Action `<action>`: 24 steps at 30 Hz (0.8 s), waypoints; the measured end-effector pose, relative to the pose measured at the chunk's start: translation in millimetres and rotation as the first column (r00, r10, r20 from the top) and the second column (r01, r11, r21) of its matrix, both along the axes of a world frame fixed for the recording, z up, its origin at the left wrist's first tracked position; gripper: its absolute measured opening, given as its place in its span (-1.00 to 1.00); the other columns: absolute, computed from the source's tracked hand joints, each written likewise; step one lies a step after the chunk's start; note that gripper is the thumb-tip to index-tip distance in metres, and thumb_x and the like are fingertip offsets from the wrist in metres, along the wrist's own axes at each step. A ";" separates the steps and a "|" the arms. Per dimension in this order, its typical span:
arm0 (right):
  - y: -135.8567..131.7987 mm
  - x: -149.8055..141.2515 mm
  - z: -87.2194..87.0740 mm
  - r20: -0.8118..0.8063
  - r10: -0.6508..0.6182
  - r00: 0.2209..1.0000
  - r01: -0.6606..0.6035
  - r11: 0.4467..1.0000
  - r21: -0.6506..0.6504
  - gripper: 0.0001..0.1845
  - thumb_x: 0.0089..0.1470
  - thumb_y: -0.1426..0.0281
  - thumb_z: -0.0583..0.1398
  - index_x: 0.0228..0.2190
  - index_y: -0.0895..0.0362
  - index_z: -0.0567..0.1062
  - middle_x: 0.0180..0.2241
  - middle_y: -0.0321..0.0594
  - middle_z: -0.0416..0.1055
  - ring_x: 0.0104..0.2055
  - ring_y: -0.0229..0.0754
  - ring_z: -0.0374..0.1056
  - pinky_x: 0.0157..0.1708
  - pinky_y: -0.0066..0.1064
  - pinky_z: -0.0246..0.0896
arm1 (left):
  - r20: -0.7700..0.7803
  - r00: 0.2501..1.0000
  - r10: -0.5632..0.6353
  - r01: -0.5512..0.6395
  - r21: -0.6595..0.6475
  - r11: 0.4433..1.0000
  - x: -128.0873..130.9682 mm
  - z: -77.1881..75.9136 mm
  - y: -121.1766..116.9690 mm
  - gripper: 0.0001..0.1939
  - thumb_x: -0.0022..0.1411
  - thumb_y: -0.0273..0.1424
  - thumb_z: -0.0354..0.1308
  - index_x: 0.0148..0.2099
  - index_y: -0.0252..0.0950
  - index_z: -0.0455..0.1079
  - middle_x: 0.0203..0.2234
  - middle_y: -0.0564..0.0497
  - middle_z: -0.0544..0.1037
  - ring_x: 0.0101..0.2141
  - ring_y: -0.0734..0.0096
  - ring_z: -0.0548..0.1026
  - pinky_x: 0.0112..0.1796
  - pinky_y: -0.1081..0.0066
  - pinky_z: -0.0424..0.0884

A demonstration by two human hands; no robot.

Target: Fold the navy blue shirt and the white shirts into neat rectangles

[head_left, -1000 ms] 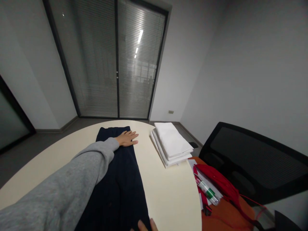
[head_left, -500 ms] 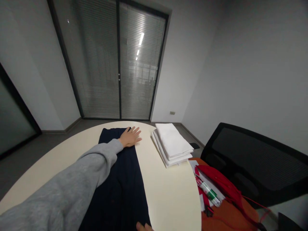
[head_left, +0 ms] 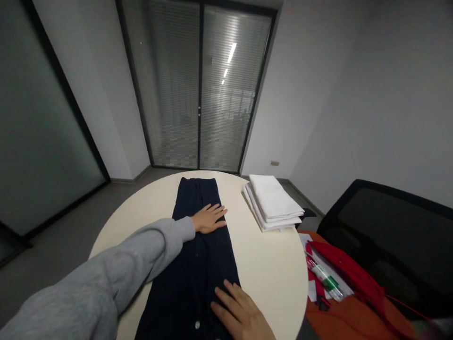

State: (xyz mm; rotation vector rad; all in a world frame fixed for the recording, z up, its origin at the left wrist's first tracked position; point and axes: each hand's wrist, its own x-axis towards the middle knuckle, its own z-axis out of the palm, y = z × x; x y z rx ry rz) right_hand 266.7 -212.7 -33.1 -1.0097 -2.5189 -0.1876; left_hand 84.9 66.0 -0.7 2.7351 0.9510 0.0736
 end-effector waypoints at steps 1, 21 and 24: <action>-4.1 -2.2 7.9 -0.006 -0.033 0.999 0.032 0.996 -0.086 -0.48 0.19 0.21 0.32 0.17 -0.04 0.51 0.23 -0.28 0.44 0.28 0.05 0.36 0.21 -0.17 0.40 | 0.020 1.000 0.000 0.000 0.012 1.000 -1.6 5.6 4.6 -0.25 0.47 0.15 -0.32 0.55 -0.02 -0.10 0.50 0.03 -0.03 0.48 0.14 -0.11 0.39 0.01 -0.15; -16.6 -11.4 23.7 -0.015 -0.092 0.996 0.086 0.967 -0.241 -0.39 0.08 0.34 0.29 0.19 -0.03 0.49 0.28 -0.25 0.38 0.35 0.07 0.26 0.28 -0.07 0.30 | -0.019 0.870 0.493 -0.493 0.025 0.870 -76.4 -15.6 53.1 -0.14 0.37 0.26 -0.40 0.52 -0.01 0.03 0.48 0.05 0.04 0.40 -0.20 0.07 0.25 -0.20 0.09; -8.9 -5.1 11.8 -0.005 -0.041 0.999 0.039 0.989 -0.144 -0.47 0.18 0.20 0.31 0.18 -0.04 0.50 0.25 -0.27 0.43 0.31 0.05 0.32 0.24 -0.14 0.36 | -0.043 0.866 0.499 -0.499 0.010 0.866 -77.0 -7.8 90.1 -0.17 0.40 0.21 -0.42 0.51 -0.03 0.06 0.46 0.04 0.12 0.38 -0.20 0.14 0.23 -0.16 0.15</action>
